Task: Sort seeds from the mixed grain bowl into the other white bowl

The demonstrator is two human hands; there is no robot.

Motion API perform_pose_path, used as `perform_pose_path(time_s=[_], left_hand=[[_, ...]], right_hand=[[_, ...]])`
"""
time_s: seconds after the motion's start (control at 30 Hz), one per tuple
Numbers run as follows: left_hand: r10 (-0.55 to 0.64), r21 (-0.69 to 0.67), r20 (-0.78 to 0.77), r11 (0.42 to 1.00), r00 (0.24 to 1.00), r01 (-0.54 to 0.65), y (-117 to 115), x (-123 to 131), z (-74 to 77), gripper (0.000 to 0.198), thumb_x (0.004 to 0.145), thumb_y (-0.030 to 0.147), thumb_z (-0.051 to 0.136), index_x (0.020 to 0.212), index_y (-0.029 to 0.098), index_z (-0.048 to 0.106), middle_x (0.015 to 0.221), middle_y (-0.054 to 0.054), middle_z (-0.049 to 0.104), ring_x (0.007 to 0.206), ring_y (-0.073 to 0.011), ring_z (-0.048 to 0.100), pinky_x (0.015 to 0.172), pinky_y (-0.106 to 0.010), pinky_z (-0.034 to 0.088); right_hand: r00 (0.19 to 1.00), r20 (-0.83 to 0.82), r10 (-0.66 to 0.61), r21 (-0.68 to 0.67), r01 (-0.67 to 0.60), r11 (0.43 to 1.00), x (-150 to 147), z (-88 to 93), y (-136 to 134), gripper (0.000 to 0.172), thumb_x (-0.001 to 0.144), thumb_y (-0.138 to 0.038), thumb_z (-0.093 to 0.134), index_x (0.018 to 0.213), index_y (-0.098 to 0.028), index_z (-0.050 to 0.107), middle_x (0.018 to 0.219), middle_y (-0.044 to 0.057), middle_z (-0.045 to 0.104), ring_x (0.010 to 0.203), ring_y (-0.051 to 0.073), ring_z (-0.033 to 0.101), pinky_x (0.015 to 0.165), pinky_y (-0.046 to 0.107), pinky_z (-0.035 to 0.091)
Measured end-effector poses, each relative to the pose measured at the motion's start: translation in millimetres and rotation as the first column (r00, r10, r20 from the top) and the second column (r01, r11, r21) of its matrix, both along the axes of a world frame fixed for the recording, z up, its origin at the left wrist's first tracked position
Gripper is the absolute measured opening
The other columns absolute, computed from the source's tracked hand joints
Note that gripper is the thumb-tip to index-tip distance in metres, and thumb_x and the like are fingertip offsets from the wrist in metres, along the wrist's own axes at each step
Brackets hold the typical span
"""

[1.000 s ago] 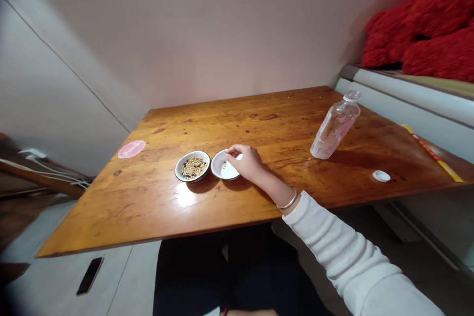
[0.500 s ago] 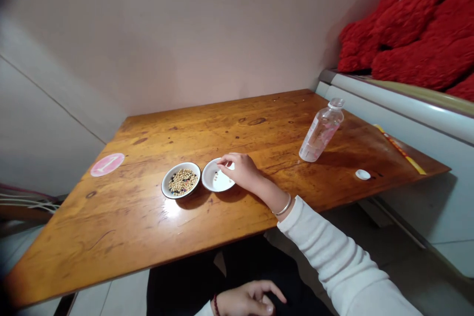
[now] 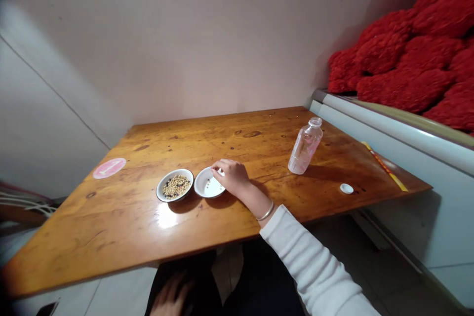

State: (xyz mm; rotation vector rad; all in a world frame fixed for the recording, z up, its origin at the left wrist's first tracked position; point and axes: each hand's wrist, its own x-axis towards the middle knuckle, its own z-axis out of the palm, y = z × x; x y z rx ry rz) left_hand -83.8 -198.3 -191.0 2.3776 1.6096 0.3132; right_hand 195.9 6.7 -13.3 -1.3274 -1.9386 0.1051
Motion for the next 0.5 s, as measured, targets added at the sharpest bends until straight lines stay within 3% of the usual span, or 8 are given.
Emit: perform_pose_path(time_s=[0.07,0.13,0.33,0.5], left_hand=[[0.134,0.227,-0.099,0.968,0.986,-0.109,2.3,-0.4,1.4,0.043,0.082,0.03,0.053,0.124,0.024,0.057,0.125,-0.011,0.057,0.117,-0.0308,0.052,0.098,-0.047,0.045],[0.215,0.277,-0.143,0.946,0.966,-0.17,4.6,3.8,6.3,0.043,0.086,0.03,0.049,0.126,0.016,0.053,0.125,-0.014,0.055,0.114,-0.0291,0.054,0.097,-0.044,0.046],[0.41,0.196,-0.28,0.91,0.868,-0.366,1.8,6.2,21.1,0.052,0.09,0.037,0.043,0.135,0.012,0.045,0.135,-0.019,0.045,0.115,-0.033,0.05,0.089,-0.044,0.048],[0.563,0.123,-0.335,0.821,0.755,-0.558,-2.2,6.9,36.4,0.057,0.09,0.045,0.04,0.14,0.018,0.04,0.145,-0.019,0.035,0.118,-0.0373,0.047,0.084,-0.05,0.048]], right_hand=[[1.0,0.004,-0.004,-0.011,0.004,1.0,0.2,-0.5,-0.6,0.015,0.088,-0.032,0.055,0.088,-0.026,0.069,0.091,0.0,0.072,0.086,0.016,0.064,0.072,0.025,0.043],[1.0,0.016,0.012,-0.03,-0.012,0.999,0.3,-0.8,-0.4,0.015,0.087,-0.031,0.055,0.089,-0.026,0.069,0.093,-0.001,0.072,0.086,0.016,0.064,0.072,0.025,0.042],[0.999,0.032,0.019,-0.029,-0.018,0.999,0.8,1.7,0.1,0.015,0.088,-0.033,0.054,0.087,-0.026,0.067,0.091,-0.002,0.07,0.084,0.016,0.063,0.068,0.025,0.042],[0.996,0.081,0.028,-0.033,-0.026,0.999,4.6,7.8,-2.2,0.017,0.09,-0.032,0.05,0.093,-0.026,0.066,0.096,0.001,0.07,0.087,0.017,0.062,0.069,0.026,0.041]])
